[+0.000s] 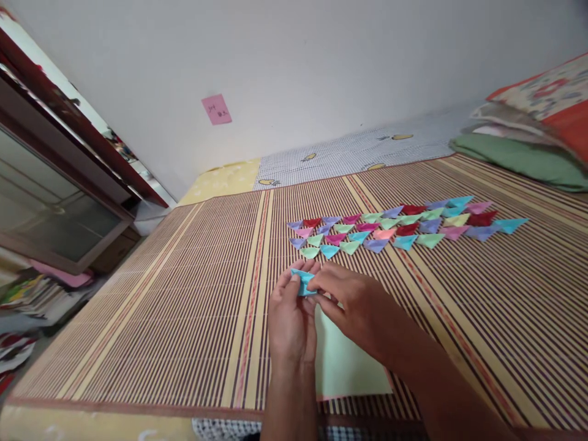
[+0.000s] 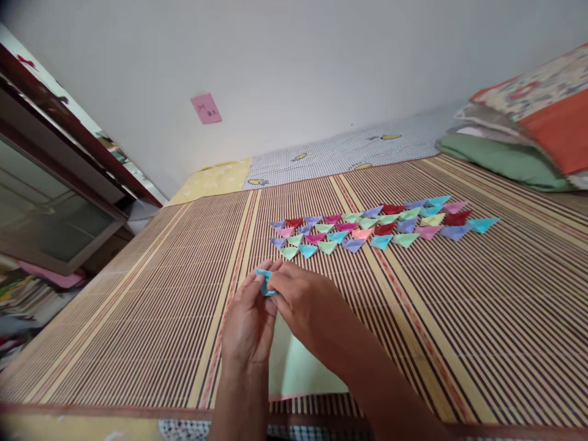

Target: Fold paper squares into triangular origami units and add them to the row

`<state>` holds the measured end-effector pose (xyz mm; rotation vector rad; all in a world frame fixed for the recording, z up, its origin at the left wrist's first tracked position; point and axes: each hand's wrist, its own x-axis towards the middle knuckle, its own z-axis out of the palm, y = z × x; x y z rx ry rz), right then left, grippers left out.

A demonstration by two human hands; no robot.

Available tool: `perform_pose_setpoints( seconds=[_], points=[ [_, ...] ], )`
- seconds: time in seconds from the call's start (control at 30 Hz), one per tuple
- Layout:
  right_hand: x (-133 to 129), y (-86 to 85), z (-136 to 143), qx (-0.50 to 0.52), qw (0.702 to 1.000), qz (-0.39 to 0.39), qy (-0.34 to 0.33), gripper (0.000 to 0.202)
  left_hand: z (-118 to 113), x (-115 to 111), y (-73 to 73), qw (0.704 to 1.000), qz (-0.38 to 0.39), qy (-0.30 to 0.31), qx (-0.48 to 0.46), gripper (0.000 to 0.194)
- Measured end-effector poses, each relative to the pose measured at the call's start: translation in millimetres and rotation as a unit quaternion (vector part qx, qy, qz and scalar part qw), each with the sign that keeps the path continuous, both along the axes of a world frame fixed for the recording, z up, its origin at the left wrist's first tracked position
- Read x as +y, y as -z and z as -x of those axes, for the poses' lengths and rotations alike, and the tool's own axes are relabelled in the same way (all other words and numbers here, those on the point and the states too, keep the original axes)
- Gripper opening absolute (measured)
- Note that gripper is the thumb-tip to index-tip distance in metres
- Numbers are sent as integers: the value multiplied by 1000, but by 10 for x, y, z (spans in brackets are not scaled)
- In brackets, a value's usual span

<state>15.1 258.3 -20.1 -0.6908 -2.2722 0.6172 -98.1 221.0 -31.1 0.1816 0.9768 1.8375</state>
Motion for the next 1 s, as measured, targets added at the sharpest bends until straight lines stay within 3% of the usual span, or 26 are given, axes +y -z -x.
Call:
perform_pose_setpoints(
  seconds=[0.2, 0.37, 0.57, 0.77, 0.9, 1.0],
  points=[
    [192, 49, -188, -26, 998, -42, 35, 19, 133, -39, 24, 999, -16, -5, 49, 22],
    [539, 182, -565, -1, 982, -80, 173, 14, 346, -40, 31, 997, 5, -44, 58, 19],
    [710, 303, -804, -7, 973, -60, 222, 14, 476, -10, 39, 999, -1, -26, 31, 13],
    [953, 157, -1071, -2, 956, -91, 279, 18, 616, -2, 86, 999, -2, -34, 3, 9],
    [1081, 27, -1193, -38, 960, -85, 264, 21, 692, -4, 103, 999, -11, -39, -1, 11],
    [1050, 57, -1272, -83, 960, -58, 260, 19, 727, -6, 89, 999, -10, -42, -9, 12]
  ],
)
